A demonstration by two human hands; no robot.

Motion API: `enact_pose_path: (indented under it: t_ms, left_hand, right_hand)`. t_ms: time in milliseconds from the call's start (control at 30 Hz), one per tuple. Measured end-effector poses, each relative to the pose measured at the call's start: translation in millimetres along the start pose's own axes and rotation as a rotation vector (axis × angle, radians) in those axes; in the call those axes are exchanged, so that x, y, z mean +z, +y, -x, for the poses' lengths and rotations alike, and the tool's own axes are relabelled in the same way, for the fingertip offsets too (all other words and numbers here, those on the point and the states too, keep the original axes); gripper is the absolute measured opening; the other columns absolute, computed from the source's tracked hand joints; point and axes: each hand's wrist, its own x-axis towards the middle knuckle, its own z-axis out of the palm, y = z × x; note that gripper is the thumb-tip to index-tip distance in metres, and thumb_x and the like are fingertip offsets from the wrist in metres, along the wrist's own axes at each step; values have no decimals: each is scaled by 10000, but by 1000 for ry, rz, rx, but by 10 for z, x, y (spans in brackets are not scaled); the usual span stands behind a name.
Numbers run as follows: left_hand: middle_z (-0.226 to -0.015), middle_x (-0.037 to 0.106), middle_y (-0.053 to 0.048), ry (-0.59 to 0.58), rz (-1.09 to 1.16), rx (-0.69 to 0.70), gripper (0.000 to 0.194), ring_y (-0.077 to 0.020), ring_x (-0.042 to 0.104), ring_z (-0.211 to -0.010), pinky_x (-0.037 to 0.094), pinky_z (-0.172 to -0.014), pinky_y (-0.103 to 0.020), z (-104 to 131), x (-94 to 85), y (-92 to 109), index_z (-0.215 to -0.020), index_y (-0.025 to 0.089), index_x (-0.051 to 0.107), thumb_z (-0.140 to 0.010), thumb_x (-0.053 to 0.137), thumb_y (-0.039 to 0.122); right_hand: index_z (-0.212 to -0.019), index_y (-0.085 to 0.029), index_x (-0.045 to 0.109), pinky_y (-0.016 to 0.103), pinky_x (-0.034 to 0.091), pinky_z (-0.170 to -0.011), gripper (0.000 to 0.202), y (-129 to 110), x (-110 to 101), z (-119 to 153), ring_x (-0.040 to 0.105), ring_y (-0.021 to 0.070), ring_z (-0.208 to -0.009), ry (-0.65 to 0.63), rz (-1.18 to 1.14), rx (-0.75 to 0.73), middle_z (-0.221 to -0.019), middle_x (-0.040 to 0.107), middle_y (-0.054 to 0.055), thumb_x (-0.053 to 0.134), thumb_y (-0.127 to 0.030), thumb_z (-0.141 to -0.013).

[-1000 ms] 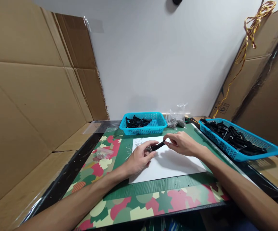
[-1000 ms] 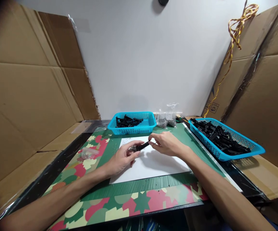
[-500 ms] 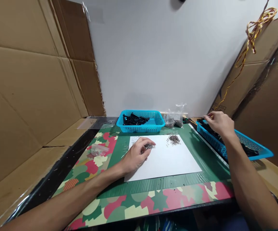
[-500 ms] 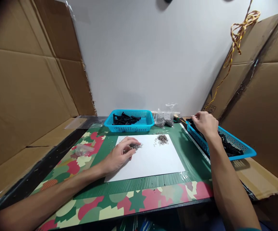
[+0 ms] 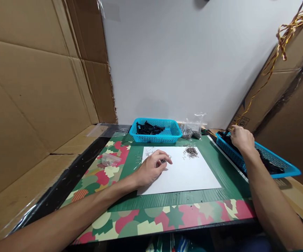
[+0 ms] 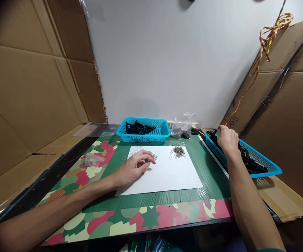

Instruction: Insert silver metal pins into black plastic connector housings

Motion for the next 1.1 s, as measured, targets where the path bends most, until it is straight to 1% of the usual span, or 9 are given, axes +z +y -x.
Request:
enact_pose_path:
  t_ms: [167,267,367,600,800,900,967,1000,1100]
  left_hand:
    - [-1192,638,-89,-8,13,21,236,-189,651,-953,604,-792,-309,-2,9,-31,-967,190,778,-954,558,272]
    - [-1136,666,-78,-11,-32,47,238,-184,645,-936,568,-730,-275,1,10,-27,-947,189,780,-943,546,232]
    - [-1089,672,-67,-26,-40,48,247,-161,629,-865,542,-691,-258,17,8,4,-947,179,778,-930,532,190]
    - [-963,712,-42,-30,-135,55,286,-161,630,-824,487,-710,-271,11,43,3,-918,175,791,-869,521,94]
    - [-980,734,-21,-36,-134,46,302,-151,653,-811,471,-718,-268,24,85,-50,-924,189,792,-821,533,71]
    - [-976,732,-22,-36,-123,45,298,-152,649,-806,478,-716,-266,49,75,-33,-912,187,790,-808,538,69]
    - [-974,732,-25,-32,-129,52,303,-162,653,-832,487,-725,-267,63,63,-24,-907,192,794,-806,536,68]
    - [-973,731,-24,-32,-133,51,307,-163,653,-831,491,-718,-265,69,58,-24,-908,196,796,-805,536,69]
    - [-958,728,-16,-38,-144,50,305,-158,649,-810,497,-698,-256,85,50,-32,-906,207,799,-811,542,74]
  right_hand:
    - [-1236,-97,778,402,492,-811,422,-191,-29,41,723,365,-984,136,-57,-24,-1054,794,242,472,-272,-1006]
    - [-1141,-122,800,375,473,-760,402,-336,2,85,704,339,-909,197,-199,-155,-975,790,209,476,-306,-991]
    - [-1063,-158,795,350,450,-725,414,-512,56,187,679,299,-821,180,-302,-326,-890,765,168,439,-364,-1024]
    - [-1091,-184,777,295,434,-675,368,-1105,86,392,678,236,-746,-40,-596,-560,-905,789,103,458,-363,-1049]
    - [-1201,-171,779,294,438,-710,330,-2056,70,139,681,211,-761,-252,-536,-789,-859,778,90,507,-299,-1065]
    - [-1233,-184,768,293,462,-726,269,-2579,215,-67,703,212,-813,-357,-453,-847,-905,786,89,596,-225,-1031]
    - [-1187,-173,773,296,503,-775,262,-2848,359,-196,716,225,-892,-437,-378,-869,-969,785,96,749,-163,-926]
    - [-1156,-166,771,308,532,-803,259,-2946,432,-253,718,228,-919,-477,-342,-876,-997,779,94,793,-174,-898]
    - [-1190,-174,714,391,603,-892,248,-3090,605,-386,711,220,-1021,-552,-274,-886,-1190,727,85,717,-334,-1001]
